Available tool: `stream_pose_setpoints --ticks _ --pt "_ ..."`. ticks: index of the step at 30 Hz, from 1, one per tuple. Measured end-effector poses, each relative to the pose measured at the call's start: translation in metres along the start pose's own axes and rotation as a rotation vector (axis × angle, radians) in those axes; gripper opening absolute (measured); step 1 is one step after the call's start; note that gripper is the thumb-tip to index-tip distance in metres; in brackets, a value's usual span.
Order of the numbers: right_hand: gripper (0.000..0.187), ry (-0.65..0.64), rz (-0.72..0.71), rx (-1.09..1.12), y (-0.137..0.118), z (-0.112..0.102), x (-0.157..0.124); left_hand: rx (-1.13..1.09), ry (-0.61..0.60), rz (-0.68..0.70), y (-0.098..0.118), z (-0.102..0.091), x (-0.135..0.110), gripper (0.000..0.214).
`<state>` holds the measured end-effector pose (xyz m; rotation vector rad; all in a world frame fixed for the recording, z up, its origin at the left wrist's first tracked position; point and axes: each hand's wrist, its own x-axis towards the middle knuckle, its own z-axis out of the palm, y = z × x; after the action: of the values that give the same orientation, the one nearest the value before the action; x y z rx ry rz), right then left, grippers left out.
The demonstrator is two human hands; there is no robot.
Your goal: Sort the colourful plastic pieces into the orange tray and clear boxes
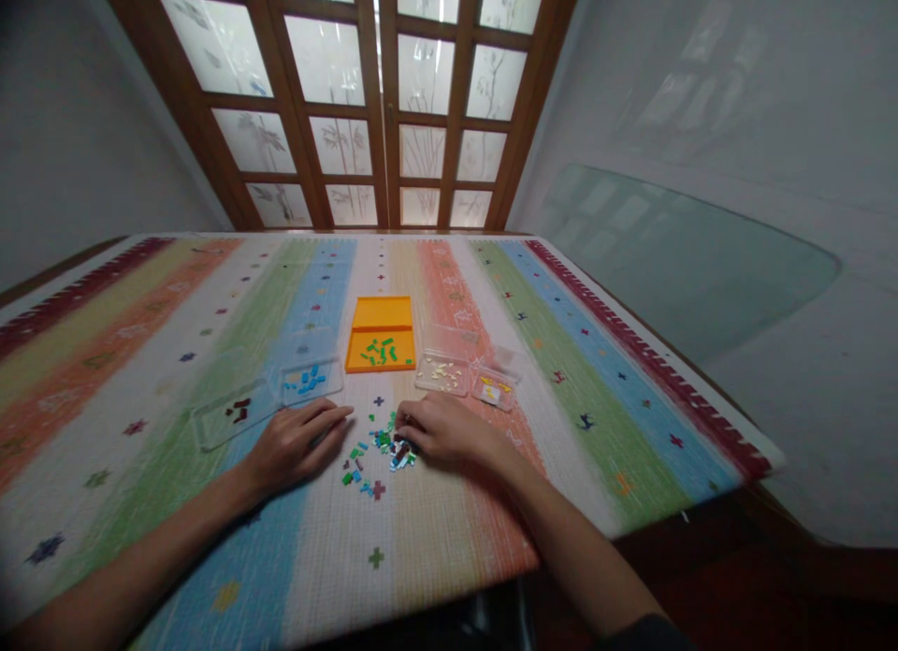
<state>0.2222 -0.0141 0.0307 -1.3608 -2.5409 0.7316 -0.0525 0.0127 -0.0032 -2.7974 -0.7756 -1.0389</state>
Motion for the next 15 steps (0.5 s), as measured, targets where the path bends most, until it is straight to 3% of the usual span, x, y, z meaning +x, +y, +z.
stream_pose_setpoints --ticks 9,15 --pt "0.020 -0.031 -0.031 -0.003 -0.0069 -0.0043 0.0024 0.044 0.035 0.034 -0.0013 -0.0035 -0.0058 0.020" --pt "0.014 -0.018 0.023 0.017 -0.0054 -0.0057 -0.0005 0.058 0.027 0.047 -0.0015 -0.0040 -0.0066 0.019"
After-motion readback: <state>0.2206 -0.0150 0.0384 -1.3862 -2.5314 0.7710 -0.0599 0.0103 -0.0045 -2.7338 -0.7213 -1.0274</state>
